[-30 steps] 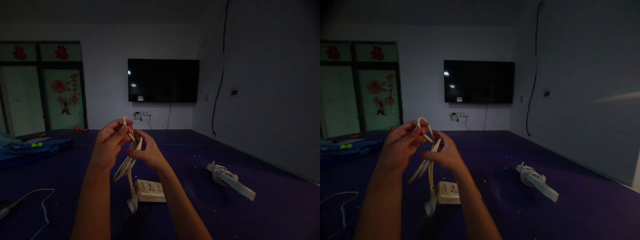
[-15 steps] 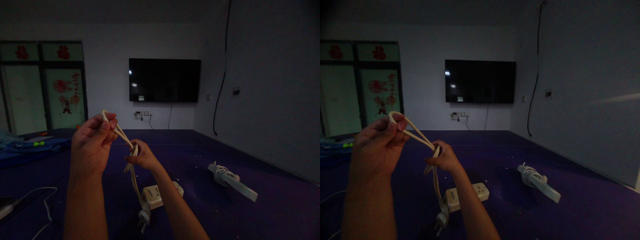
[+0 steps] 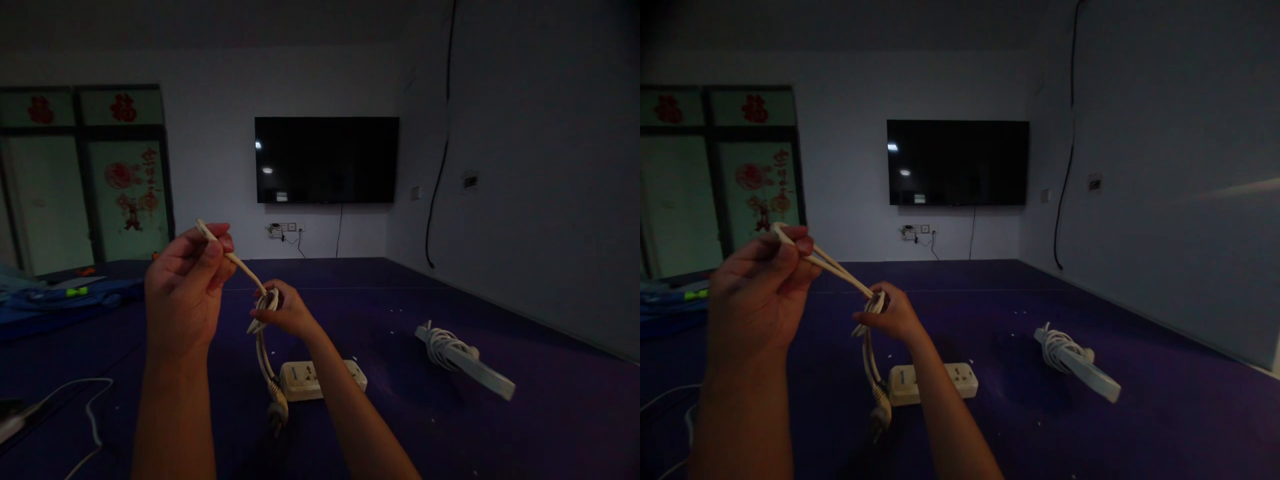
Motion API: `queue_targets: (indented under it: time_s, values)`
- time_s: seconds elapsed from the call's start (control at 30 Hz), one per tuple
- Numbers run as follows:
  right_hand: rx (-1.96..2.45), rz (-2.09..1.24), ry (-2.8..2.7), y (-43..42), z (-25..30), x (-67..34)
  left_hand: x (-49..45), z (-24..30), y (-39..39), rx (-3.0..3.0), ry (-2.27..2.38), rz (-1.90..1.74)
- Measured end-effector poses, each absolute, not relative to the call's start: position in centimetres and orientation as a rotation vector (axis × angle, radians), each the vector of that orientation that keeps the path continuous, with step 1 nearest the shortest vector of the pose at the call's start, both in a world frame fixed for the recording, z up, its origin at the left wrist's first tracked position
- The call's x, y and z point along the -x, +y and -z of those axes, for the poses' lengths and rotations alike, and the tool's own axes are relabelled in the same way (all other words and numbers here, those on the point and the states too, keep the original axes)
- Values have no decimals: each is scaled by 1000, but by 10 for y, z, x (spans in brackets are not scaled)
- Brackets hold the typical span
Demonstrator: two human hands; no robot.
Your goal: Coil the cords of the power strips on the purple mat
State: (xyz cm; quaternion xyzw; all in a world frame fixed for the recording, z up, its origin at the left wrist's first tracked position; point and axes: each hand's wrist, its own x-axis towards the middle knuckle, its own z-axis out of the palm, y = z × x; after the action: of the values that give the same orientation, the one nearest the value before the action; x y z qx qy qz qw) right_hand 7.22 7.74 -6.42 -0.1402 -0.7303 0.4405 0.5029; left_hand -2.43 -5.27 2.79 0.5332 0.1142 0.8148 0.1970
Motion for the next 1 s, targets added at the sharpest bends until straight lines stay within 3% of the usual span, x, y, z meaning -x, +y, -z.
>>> queue_targets:
  time_s: [1.0]
  values:
    - [369, -658, -1437, 92, 69, -94, -31, -15, -92, -1728, 257, -2240]
